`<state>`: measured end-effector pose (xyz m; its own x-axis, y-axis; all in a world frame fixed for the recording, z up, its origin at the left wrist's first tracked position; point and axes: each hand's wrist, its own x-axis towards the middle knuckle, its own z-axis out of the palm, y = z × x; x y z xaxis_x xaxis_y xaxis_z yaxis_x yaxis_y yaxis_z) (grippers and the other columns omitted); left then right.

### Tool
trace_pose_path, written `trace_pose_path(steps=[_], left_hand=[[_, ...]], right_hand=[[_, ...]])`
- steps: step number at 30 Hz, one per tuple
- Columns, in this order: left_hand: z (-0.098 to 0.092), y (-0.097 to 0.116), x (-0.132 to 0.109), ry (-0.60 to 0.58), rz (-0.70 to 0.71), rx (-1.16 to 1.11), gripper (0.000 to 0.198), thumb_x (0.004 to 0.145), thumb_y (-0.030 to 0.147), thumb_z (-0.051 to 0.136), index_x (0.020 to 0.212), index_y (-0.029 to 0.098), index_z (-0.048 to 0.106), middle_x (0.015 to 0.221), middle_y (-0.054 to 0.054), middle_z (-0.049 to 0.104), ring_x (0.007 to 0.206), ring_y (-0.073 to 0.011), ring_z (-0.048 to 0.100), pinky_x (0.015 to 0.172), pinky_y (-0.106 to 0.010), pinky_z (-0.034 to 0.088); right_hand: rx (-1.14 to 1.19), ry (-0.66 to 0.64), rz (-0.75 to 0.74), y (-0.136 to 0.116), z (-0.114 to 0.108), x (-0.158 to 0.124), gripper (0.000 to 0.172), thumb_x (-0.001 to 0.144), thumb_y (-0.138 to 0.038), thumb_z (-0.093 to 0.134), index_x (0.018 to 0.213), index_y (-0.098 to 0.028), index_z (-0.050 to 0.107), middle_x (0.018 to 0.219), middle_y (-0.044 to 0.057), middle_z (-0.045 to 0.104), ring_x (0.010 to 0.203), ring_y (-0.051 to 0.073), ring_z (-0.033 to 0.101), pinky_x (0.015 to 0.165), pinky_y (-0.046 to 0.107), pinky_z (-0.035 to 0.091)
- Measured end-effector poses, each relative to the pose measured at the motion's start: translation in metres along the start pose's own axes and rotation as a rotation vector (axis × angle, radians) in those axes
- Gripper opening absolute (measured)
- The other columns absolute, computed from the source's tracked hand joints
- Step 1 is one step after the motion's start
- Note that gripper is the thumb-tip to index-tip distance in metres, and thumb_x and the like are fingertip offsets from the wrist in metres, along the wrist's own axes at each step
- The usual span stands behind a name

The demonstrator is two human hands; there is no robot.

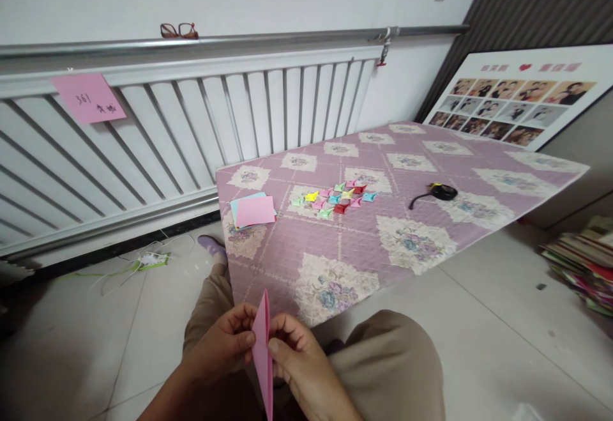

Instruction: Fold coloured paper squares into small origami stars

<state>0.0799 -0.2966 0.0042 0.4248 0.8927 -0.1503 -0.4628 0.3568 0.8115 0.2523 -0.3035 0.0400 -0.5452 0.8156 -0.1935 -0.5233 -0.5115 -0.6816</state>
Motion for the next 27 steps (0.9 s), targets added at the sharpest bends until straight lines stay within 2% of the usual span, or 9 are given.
trace_pose_path(steps=[7, 14, 27], left_hand=[[0.0064, 0.0026, -0.0021, -0.015, -0.006, -0.049, 0.03, 0.072, 0.029, 0.078, 0.091, 0.014, 0.06, 0.068, 0.002, 0.057, 0.05, -0.0045, 0.05, 0.048, -0.015, 0.034], [0.0009, 0.0023, -0.0004, -0.003, -0.012, 0.028, 0.031, 0.073, 0.029, 0.077, 0.094, 0.014, 0.059, 0.071, 0.001, 0.059, 0.051, -0.0049, 0.051, 0.049, -0.016, 0.035], [-0.0016, 0.0033, -0.0014, 0.0, -0.028, 0.095, 0.034, 0.073, 0.033, 0.077, 0.095, 0.014, 0.058, 0.073, 0.001, 0.059, 0.052, -0.0052, 0.051, 0.049, -0.017, 0.036]], right_hand=[[0.021, 0.005, 0.002, -0.0008, 0.0016, 0.0001, 0.017, 0.079, -0.025, 0.071, 0.086, -0.018, 0.058, 0.081, 0.002, 0.066, 0.077, 0.015, 0.066, 0.064, 0.025, 0.045], [0.007, 0.015, 0.004, -0.0013, 0.0025, -0.0007, 0.017, 0.079, -0.025, 0.071, 0.087, -0.019, 0.057, 0.076, 0.0, 0.065, 0.076, 0.014, 0.066, 0.061, 0.022, 0.043], [-0.044, 0.027, 0.022, -0.0036, 0.0017, 0.0001, 0.02, 0.078, -0.03, 0.071, 0.086, -0.019, 0.056, 0.079, 0.001, 0.066, 0.077, 0.016, 0.066, 0.063, 0.025, 0.045]])
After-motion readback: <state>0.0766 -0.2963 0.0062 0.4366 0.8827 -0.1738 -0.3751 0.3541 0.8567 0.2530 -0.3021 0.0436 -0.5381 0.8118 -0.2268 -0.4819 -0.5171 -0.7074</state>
